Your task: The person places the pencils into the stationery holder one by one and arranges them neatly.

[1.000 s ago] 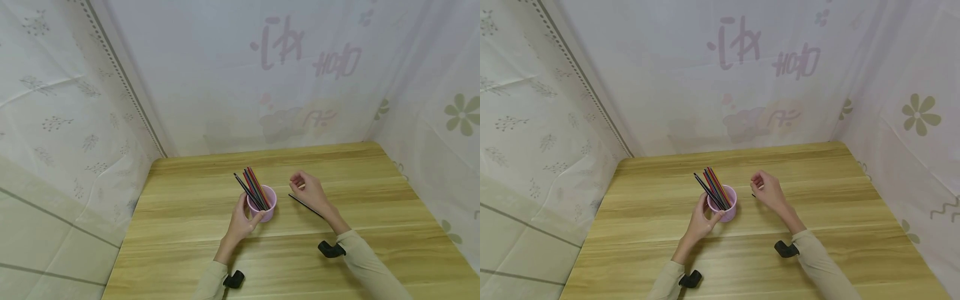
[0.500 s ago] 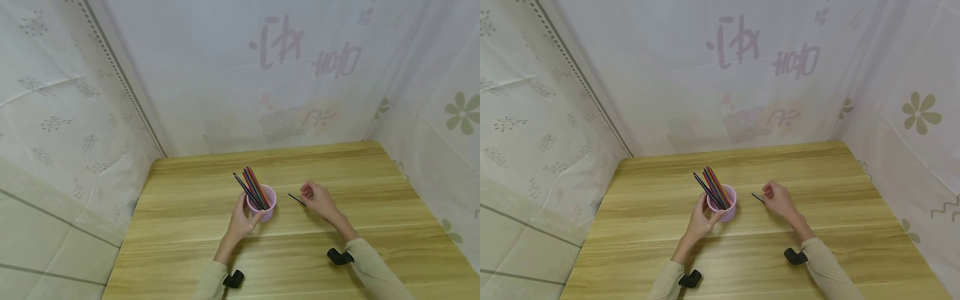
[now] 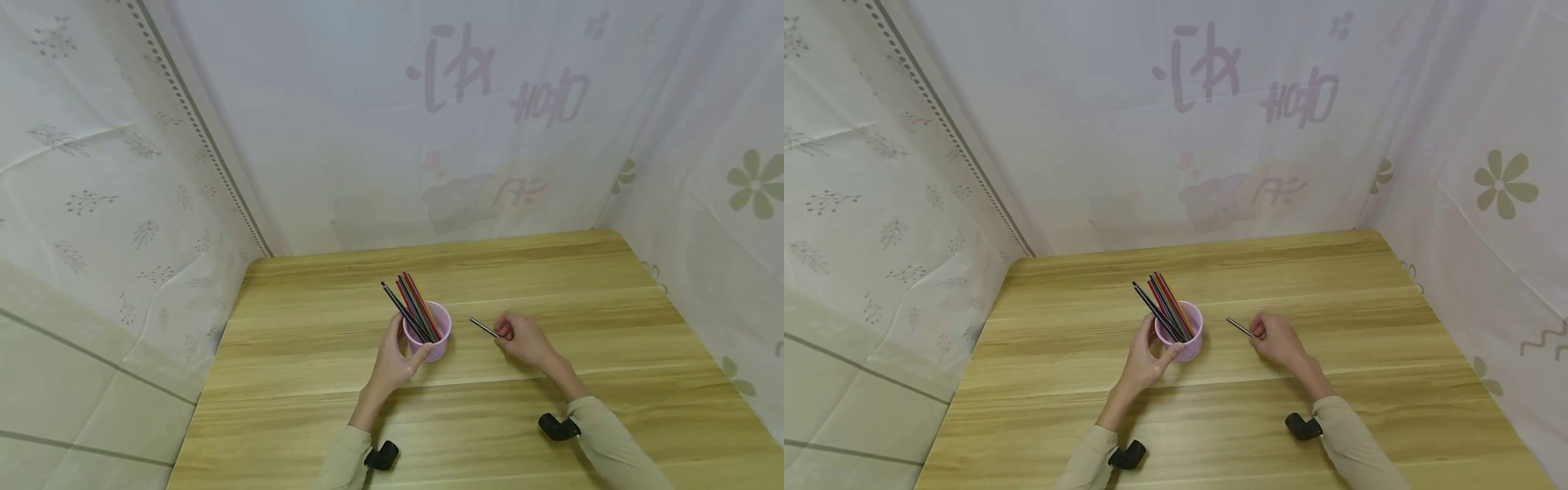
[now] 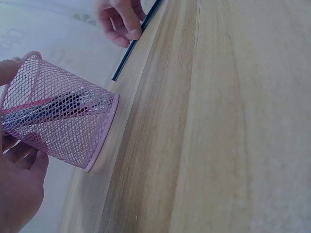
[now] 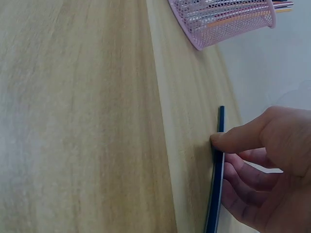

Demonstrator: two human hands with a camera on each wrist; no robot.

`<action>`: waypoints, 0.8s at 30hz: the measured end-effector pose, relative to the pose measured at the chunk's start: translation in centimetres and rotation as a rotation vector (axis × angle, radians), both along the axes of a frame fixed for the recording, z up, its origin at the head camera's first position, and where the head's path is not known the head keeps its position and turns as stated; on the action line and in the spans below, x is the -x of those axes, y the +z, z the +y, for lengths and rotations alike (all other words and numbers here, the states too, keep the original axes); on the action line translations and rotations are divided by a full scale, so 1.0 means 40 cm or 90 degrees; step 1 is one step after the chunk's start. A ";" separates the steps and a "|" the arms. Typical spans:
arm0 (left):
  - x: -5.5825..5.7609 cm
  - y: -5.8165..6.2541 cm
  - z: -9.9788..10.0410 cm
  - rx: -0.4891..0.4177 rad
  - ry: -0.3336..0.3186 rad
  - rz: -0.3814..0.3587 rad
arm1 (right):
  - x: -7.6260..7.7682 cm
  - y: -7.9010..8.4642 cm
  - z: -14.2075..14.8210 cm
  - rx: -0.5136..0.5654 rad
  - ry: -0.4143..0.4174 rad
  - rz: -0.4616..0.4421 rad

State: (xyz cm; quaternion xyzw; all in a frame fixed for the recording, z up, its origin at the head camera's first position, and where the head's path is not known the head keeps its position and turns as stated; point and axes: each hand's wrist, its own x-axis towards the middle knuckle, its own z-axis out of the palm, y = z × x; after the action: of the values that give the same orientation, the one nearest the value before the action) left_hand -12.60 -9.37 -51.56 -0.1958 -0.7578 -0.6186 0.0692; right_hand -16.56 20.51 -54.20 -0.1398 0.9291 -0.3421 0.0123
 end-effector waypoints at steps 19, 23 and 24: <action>-0.002 0.004 0.000 -0.003 -0.004 0.018 | 0.011 0.018 -0.030 -0.096 0.039 0.077; -0.002 0.003 0.000 -0.002 -0.005 0.011 | 0.025 0.050 -0.037 -0.078 0.042 0.122; -0.001 0.003 0.000 -0.002 -0.005 0.009 | 0.028 0.060 -0.041 -0.071 0.046 0.137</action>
State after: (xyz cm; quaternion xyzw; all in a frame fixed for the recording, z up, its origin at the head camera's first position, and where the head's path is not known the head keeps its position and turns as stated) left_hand -12.54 -9.36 -51.45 -0.2030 -0.7554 -0.6187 0.0729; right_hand -17.70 18.89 -51.79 -0.2078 0.9372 -0.2719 -0.0673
